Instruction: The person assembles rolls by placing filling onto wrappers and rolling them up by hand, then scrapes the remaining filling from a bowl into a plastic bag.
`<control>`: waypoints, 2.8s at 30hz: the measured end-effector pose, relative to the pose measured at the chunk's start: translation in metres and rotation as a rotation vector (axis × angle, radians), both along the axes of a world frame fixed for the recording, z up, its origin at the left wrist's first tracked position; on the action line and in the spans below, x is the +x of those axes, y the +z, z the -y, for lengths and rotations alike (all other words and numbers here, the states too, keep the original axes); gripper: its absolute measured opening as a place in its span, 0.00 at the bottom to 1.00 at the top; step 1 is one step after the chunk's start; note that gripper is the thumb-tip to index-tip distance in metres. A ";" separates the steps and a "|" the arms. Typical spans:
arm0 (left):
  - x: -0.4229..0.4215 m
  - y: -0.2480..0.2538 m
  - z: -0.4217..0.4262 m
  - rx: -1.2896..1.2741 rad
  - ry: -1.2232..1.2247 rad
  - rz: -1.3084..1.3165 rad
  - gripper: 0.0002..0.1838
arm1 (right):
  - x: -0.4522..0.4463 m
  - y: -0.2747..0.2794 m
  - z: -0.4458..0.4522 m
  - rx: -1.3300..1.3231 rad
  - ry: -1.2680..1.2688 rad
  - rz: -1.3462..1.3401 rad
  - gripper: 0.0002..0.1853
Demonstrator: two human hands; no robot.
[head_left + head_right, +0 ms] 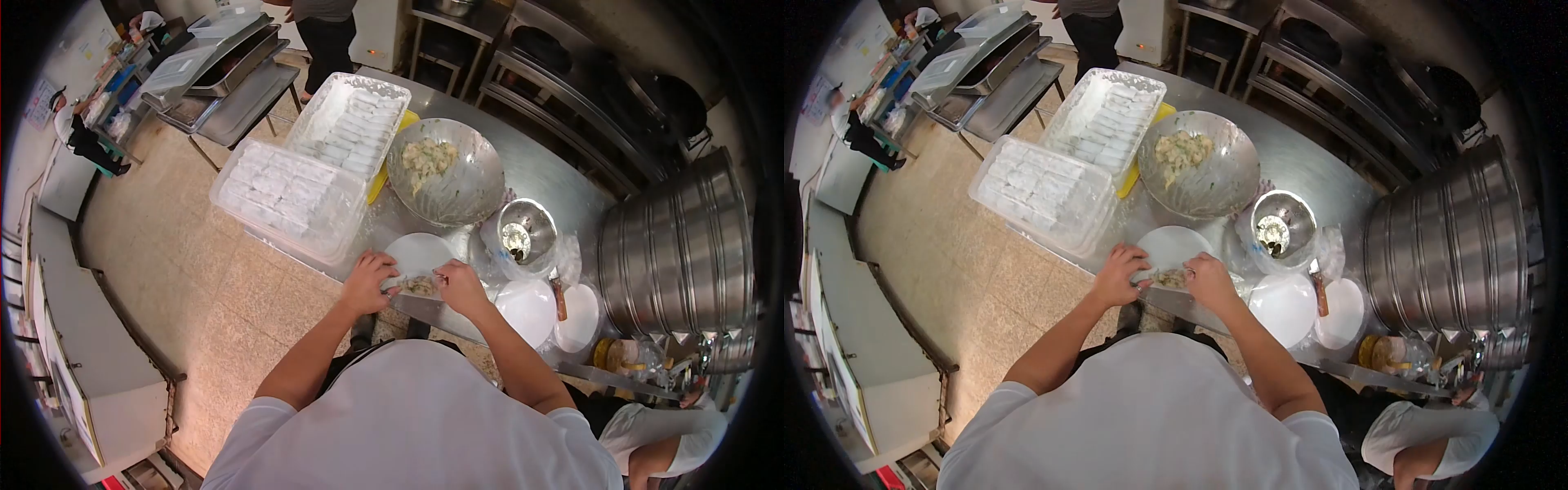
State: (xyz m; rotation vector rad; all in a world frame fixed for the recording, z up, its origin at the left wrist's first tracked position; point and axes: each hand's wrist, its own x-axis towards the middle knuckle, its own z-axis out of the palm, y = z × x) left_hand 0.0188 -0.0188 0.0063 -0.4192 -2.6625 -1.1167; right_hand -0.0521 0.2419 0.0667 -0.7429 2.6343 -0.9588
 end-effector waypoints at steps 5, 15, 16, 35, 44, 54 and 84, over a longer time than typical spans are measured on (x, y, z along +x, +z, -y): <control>0.000 0.004 -0.001 0.007 -0.010 -0.004 0.18 | 0.010 -0.024 0.007 0.206 0.127 -0.053 0.12; 0.002 0.004 0.001 0.022 -0.005 -0.038 0.18 | 0.006 -0.015 0.001 -0.023 -0.089 0.095 0.10; 0.002 0.005 0.001 0.028 -0.004 -0.058 0.19 | 0.009 -0.019 0.005 -0.008 -0.039 -0.013 0.09; 0.002 0.004 0.004 0.009 -0.012 -0.021 0.19 | 0.009 -0.024 -0.003 0.060 -0.074 0.064 0.12; 0.002 0.000 0.004 0.019 -0.018 -0.052 0.19 | 0.005 -0.011 0.032 -0.039 0.078 -0.083 0.10; 0.001 0.003 0.005 0.007 -0.025 -0.054 0.19 | 0.000 -0.009 0.053 0.047 0.041 -0.015 0.08; -0.001 -0.001 0.003 0.001 -0.033 -0.003 0.19 | 0.006 -0.021 -0.007 0.256 0.216 -0.064 0.21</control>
